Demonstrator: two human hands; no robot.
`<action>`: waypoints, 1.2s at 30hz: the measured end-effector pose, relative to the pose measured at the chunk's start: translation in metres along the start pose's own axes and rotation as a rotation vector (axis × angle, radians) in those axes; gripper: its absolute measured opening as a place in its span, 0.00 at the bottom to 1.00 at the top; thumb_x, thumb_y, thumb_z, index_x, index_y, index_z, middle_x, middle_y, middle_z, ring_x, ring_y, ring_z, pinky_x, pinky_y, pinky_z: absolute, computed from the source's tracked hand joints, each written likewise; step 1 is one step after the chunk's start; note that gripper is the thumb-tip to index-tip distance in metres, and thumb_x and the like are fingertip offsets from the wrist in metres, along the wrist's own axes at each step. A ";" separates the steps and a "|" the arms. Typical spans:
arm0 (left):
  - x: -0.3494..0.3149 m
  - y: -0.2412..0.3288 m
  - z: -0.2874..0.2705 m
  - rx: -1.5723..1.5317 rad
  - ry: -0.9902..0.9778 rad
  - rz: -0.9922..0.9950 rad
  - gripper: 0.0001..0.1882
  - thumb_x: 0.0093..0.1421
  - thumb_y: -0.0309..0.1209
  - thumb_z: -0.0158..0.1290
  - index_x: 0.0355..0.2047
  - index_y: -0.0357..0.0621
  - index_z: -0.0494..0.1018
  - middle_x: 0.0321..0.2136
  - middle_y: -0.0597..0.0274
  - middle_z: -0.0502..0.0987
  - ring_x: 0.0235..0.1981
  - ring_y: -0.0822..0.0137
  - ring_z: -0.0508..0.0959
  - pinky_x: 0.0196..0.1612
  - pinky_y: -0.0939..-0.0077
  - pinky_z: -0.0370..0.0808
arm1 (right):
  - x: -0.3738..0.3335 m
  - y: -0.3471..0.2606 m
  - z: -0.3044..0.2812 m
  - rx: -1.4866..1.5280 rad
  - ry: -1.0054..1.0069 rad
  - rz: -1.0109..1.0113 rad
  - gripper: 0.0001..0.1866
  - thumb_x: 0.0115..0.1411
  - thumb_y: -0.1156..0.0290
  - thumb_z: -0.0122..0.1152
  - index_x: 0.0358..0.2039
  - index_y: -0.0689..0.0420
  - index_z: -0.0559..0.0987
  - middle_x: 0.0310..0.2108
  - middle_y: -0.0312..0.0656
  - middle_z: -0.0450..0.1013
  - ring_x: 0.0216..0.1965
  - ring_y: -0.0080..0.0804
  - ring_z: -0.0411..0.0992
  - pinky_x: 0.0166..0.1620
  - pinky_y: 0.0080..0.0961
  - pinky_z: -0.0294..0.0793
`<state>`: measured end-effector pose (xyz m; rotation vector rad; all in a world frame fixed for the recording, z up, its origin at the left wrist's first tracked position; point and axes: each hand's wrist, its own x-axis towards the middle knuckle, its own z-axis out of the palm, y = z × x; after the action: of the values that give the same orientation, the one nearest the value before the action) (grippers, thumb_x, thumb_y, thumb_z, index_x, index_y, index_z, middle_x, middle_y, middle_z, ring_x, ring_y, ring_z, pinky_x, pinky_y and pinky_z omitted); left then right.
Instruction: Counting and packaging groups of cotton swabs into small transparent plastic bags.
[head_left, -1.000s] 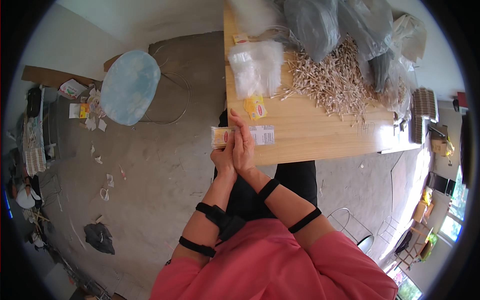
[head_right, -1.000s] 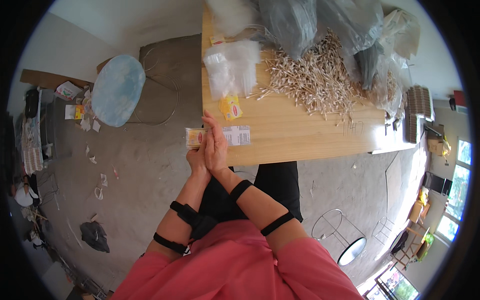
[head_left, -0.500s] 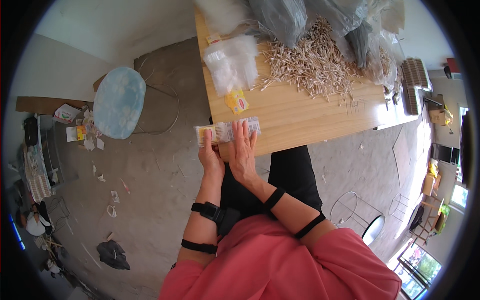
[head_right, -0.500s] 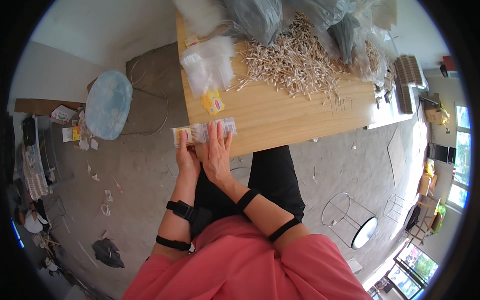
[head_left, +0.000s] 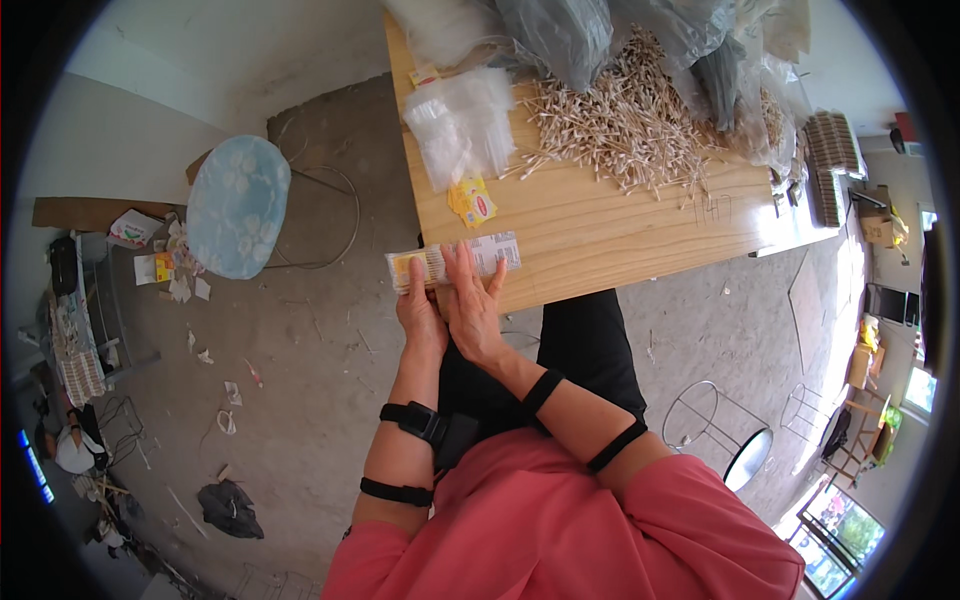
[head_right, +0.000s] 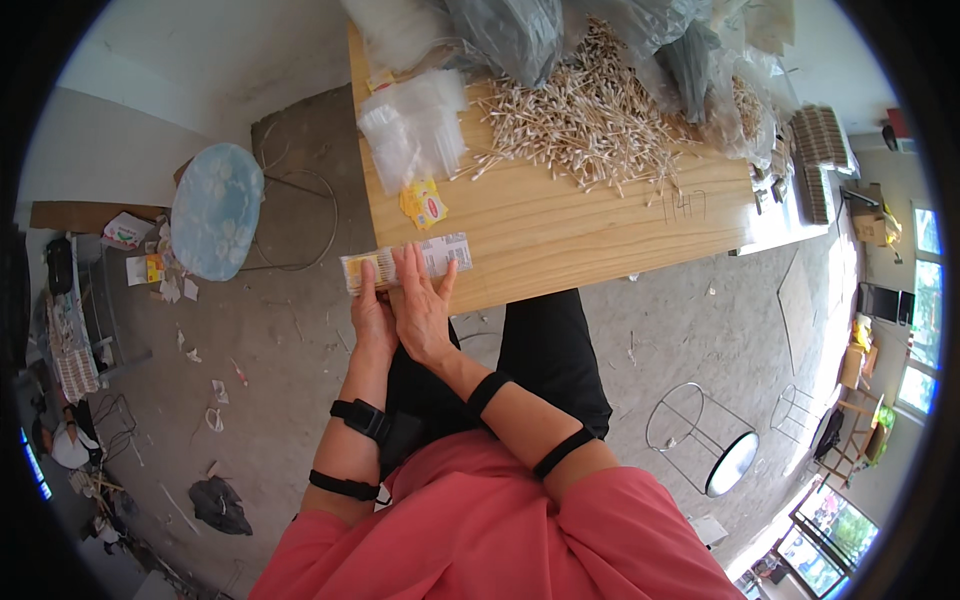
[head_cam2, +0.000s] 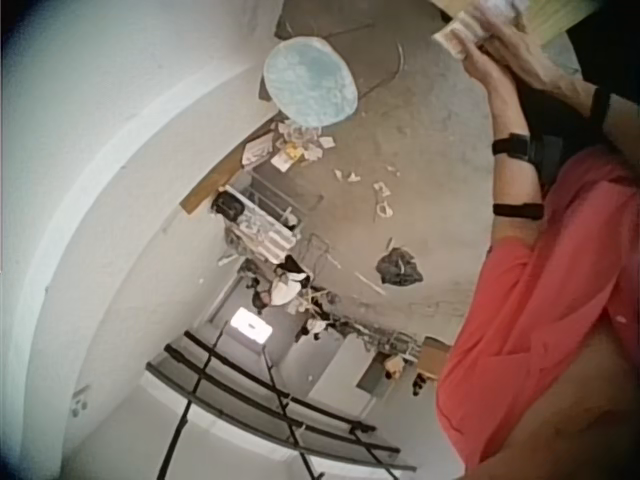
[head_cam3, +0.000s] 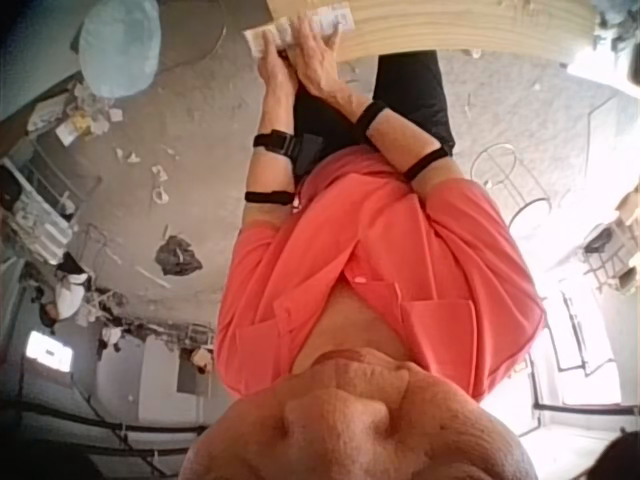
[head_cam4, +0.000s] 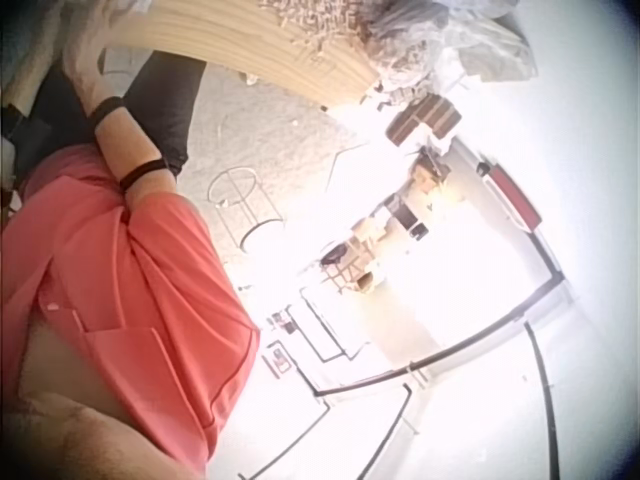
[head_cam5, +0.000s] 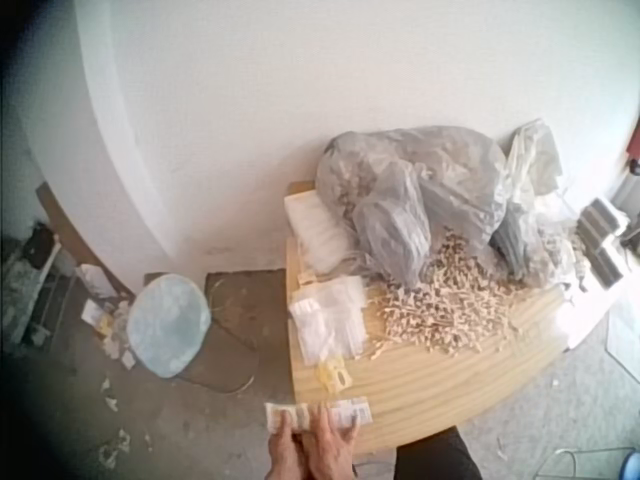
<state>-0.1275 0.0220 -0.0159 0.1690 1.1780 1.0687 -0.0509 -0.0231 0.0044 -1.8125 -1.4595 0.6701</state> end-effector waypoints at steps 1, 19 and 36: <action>-0.002 0.000 0.002 0.016 0.010 -0.022 0.25 0.63 0.46 0.58 0.49 0.36 0.71 0.45 0.59 0.77 0.43 0.68 0.78 0.47 0.73 0.77 | 0.001 0.000 0.000 0.021 -0.042 0.028 0.34 0.63 0.77 0.45 0.69 0.62 0.52 0.69 0.46 0.55 0.73 0.46 0.43 0.67 0.63 0.22; 0.001 -0.001 -0.001 -0.003 -0.026 0.035 0.23 0.64 0.44 0.57 0.48 0.36 0.72 0.44 0.61 0.77 0.42 0.70 0.78 0.45 0.74 0.77 | -0.014 0.008 -0.004 0.088 -0.036 -0.083 0.30 0.62 0.82 0.42 0.67 0.60 0.59 0.67 0.46 0.58 0.73 0.40 0.46 0.70 0.52 0.22; 0.006 -0.002 0.004 -0.077 0.055 0.027 0.24 0.64 0.45 0.57 0.50 0.38 0.71 0.43 0.60 0.78 0.41 0.67 0.80 0.44 0.72 0.78 | 0.028 -0.017 -0.002 0.097 0.278 0.187 0.22 0.52 0.72 0.67 0.48 0.56 0.76 0.31 0.36 0.78 0.42 0.39 0.72 0.54 0.45 0.61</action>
<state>-0.1238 0.0272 -0.0194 0.0960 1.1850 1.1467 -0.0531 0.0055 0.0202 -1.8950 -1.0689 0.5429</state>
